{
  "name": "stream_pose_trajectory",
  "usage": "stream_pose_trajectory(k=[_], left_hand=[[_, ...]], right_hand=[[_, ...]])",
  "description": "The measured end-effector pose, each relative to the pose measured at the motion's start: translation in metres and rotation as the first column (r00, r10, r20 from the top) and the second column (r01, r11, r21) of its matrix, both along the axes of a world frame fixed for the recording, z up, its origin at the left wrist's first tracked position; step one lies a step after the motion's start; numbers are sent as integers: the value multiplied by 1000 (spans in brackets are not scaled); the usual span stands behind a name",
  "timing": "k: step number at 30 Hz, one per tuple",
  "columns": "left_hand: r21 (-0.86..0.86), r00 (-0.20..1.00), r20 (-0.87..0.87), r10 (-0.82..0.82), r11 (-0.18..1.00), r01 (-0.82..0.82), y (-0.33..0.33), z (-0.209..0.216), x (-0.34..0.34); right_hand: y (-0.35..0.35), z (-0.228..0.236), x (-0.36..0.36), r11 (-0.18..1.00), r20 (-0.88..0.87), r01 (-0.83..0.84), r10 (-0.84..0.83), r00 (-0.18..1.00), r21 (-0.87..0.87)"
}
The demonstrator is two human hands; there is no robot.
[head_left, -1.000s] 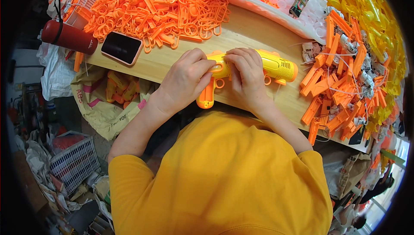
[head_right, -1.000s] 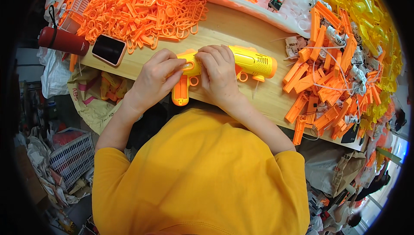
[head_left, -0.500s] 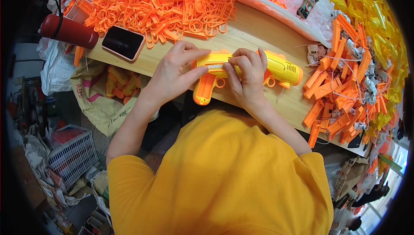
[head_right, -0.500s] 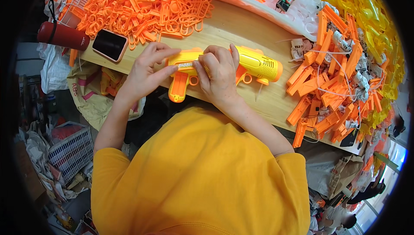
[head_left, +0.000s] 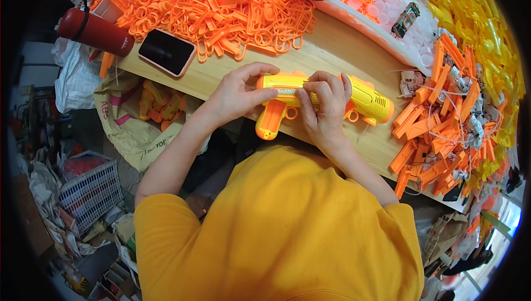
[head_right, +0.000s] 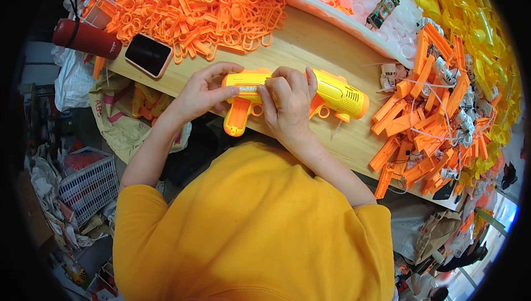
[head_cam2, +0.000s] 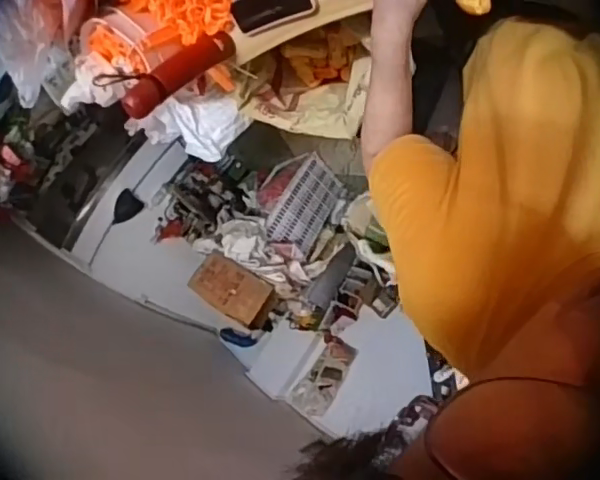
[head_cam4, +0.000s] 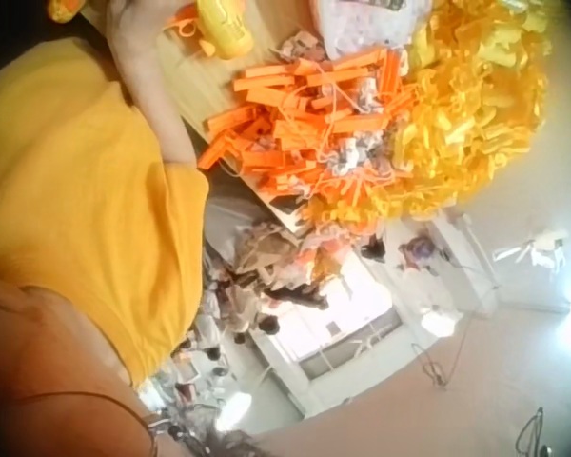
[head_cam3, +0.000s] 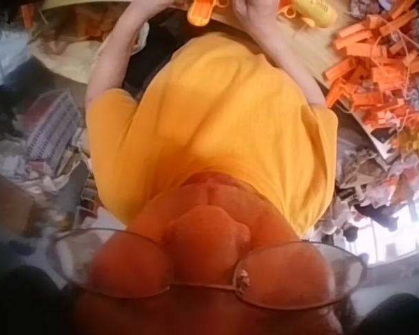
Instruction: Assembling plastic toy guns from various components on a workbench.
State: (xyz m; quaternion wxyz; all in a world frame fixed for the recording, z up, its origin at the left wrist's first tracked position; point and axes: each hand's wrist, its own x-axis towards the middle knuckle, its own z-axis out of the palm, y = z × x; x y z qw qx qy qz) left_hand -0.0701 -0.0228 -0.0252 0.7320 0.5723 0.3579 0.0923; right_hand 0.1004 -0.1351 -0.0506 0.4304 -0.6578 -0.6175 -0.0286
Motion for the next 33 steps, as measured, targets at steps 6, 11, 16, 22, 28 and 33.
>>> stream_pose_trajectory(k=[6, 11, 16, 22, 28, 33], left_hand=[[139, 1000, 20, -18, 990, 15, 1, 8, -2], [427, 981, -191, -41, 896, 120, 42, 64, -114], [357, 747, -645, 160, 928, 110, 58, 111, -198], [621, 270, -774, 573, 603, 501, 65, 80, -207], [911, 928, -51, 368, 397, -108, 100, 44, -65], [999, 958, -20, 287, -32, 30, 124, 28, 12]], right_hand=[[-8, 11, 6, 997, -8, -67, 67, 998, -28], [-29, 41, 55, 975, 99, -180, 194, 976, -129], [-54, 46, 109, 937, 277, -50, 152, 949, -345], [-53, 39, 114, 917, 233, -80, 182, 955, -390], [-30, 39, 96, 912, 206, -147, 239, 949, -383], [-12, 45, 81, 902, 200, -228, 316, 928, -368]])
